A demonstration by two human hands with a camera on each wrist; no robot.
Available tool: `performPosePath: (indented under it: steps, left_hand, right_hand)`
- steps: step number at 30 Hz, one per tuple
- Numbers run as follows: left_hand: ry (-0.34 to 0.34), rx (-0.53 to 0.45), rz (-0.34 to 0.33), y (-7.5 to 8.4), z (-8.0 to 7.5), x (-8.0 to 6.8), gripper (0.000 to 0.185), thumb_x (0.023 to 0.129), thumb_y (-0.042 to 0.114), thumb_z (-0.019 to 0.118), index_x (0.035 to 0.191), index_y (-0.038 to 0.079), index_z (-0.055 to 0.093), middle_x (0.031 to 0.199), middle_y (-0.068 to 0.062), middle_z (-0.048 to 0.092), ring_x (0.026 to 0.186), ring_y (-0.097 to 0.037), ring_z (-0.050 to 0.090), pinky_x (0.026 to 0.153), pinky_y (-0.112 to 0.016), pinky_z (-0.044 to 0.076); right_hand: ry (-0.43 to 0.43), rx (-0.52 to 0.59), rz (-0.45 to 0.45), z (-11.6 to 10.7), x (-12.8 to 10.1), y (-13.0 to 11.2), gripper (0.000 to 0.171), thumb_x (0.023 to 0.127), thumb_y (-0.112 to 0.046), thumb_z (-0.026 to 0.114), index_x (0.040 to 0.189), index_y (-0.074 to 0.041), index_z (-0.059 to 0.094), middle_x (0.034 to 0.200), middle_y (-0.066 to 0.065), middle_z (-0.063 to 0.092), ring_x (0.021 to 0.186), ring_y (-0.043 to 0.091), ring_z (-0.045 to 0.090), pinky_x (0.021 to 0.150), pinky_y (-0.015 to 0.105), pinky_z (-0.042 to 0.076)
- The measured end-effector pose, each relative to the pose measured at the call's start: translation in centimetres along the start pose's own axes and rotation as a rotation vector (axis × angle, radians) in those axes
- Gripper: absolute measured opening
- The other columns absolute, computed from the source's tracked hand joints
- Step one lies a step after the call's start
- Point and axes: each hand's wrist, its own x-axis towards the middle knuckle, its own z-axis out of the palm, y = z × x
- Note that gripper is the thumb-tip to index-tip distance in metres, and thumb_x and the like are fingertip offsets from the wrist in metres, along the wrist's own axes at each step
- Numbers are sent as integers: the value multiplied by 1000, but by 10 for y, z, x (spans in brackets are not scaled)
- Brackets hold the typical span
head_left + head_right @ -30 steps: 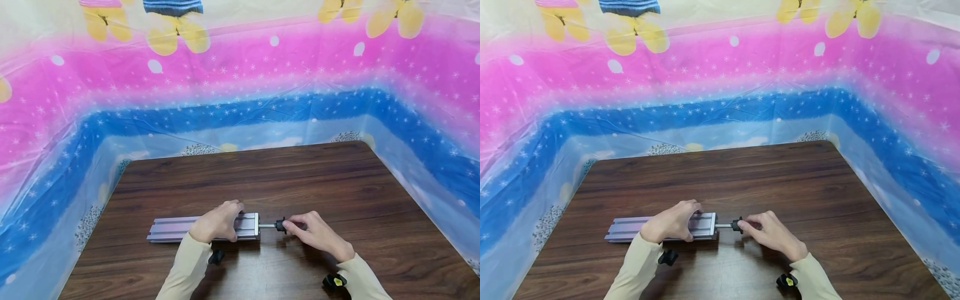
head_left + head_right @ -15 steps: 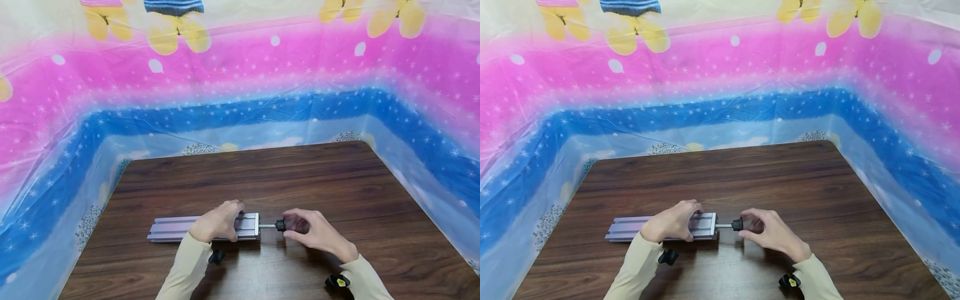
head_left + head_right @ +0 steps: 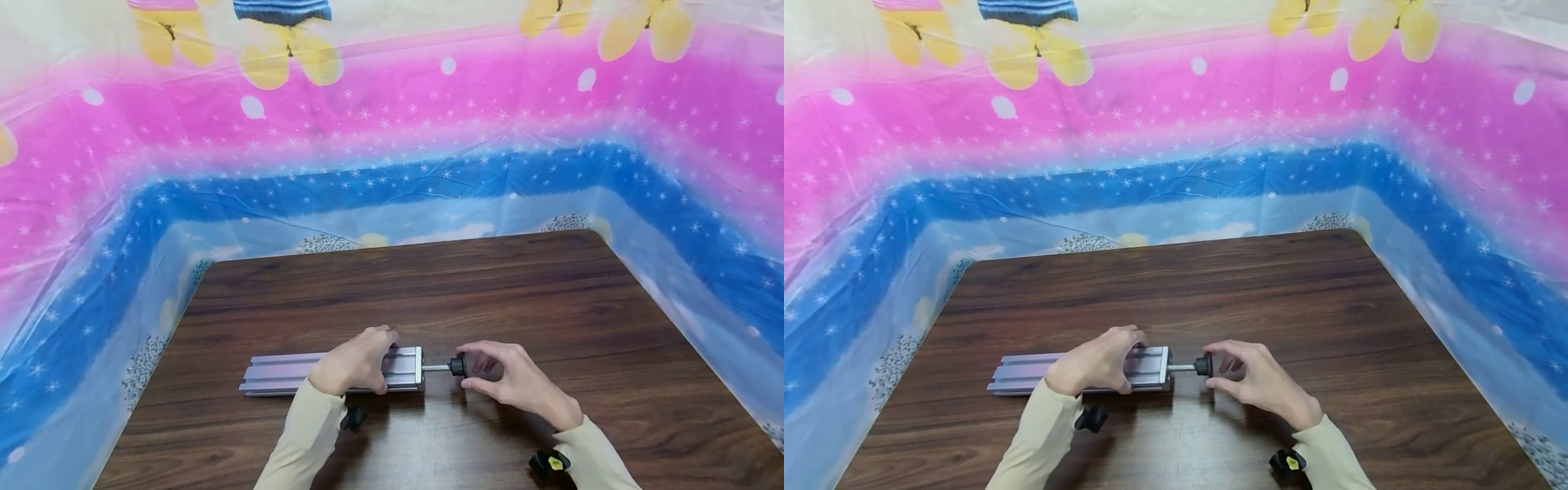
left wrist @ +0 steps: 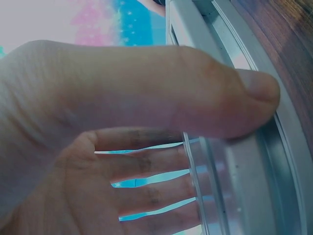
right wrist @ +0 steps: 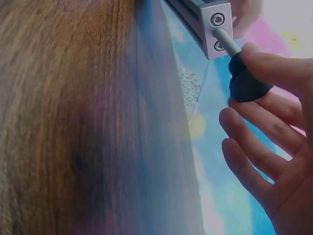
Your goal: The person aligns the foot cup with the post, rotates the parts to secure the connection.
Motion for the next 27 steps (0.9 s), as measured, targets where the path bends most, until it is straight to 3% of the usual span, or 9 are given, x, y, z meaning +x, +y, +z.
performPosePath:
  steps: [7, 15, 27]
  left_hand:
    - [14, 22, 18, -2, 0, -1, 56, 64, 0, 87, 116, 0, 66, 102, -5, 61, 86, -17, 49, 74, -33, 46]
    - [1, 9, -4, -1, 1, -2, 57, 66, -1, 86, 119, 1, 66, 106, -6, 62, 85, -16, 50, 73, -32, 47]
    - [8, 3, 8, -3, 2, -2, 58, 65, -1, 86, 119, 0, 66, 106, -6, 62, 85, -16, 49, 73, -31, 46]
  right_hand:
    - [-18, -7, 44, 0, 1, 0, 39, 91, -24, 77, 124, -4, 71, 92, -7, 74, 75, -1, 65, 69, 30, 58]
    - [-67, 20, 108, 1, 2, 0, 26, 96, -26, 70, 112, -6, 74, 87, -7, 74, 75, 0, 65, 66, 26, 57]
    - [-120, -7, 180, 2, 6, 4, 26, 102, -31, 60, 104, -11, 76, 87, -10, 74, 72, -1, 62, 65, 22, 53]
